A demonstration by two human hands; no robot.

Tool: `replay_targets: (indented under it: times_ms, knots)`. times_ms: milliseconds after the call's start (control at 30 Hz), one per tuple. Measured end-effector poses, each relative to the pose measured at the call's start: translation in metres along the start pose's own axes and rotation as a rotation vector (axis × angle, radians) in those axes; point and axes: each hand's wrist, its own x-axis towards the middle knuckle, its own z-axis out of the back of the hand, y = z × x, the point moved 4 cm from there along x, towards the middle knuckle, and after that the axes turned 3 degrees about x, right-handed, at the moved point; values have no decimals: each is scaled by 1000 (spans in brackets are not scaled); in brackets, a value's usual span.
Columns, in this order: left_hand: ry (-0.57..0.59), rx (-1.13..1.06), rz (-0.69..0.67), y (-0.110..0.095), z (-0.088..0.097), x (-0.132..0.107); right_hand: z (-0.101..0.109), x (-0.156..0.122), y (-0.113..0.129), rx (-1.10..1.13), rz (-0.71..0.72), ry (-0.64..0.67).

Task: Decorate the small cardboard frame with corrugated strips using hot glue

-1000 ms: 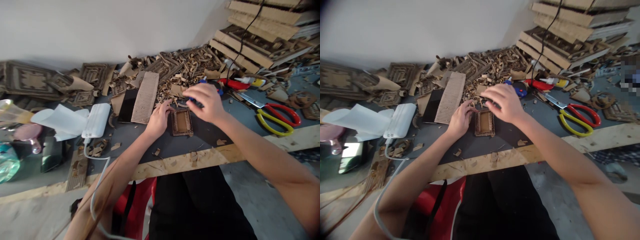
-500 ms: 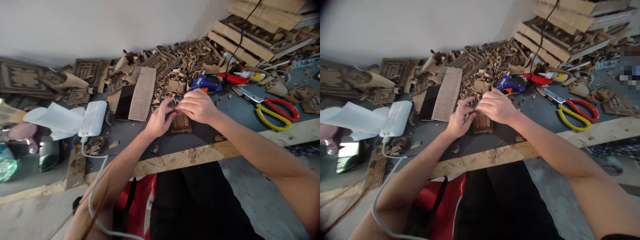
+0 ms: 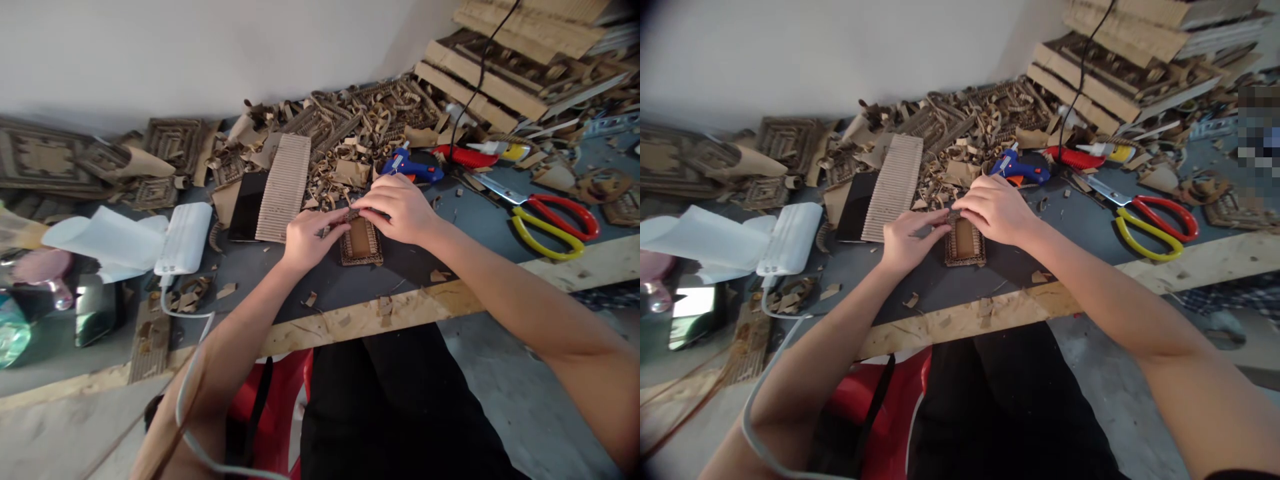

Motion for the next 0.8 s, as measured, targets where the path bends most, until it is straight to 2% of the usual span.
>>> replay_targets:
  times_ms: [233,400,500,567,633,700,733,800]
  knots:
    - [-54,-322,271,7,-2,0,0,-3,0,102,46,-99]
    - [-62,-575,346,11,-9,-1,-2,-4,6,133,-5,-206]
    - [-69,-606,346,9,-12,-2,-7,-1,17,148,-47,-255]
    - [-97,-603,346,7,-12,-2,-5,-2,28,127,-66,-219]
    - [-126,-628,380,7,-12,-2,8,-11,37,70,-74,-128]
    - [-135,-671,435,8,-14,-3,36,-31,36,-26,-141,-27]
    - [-129,-691,457,9,-16,-3,57,-46,29,-71,-235,-34]
    - [-93,-718,476,8,-19,-3,99,-87,-1,-221,-604,-48]
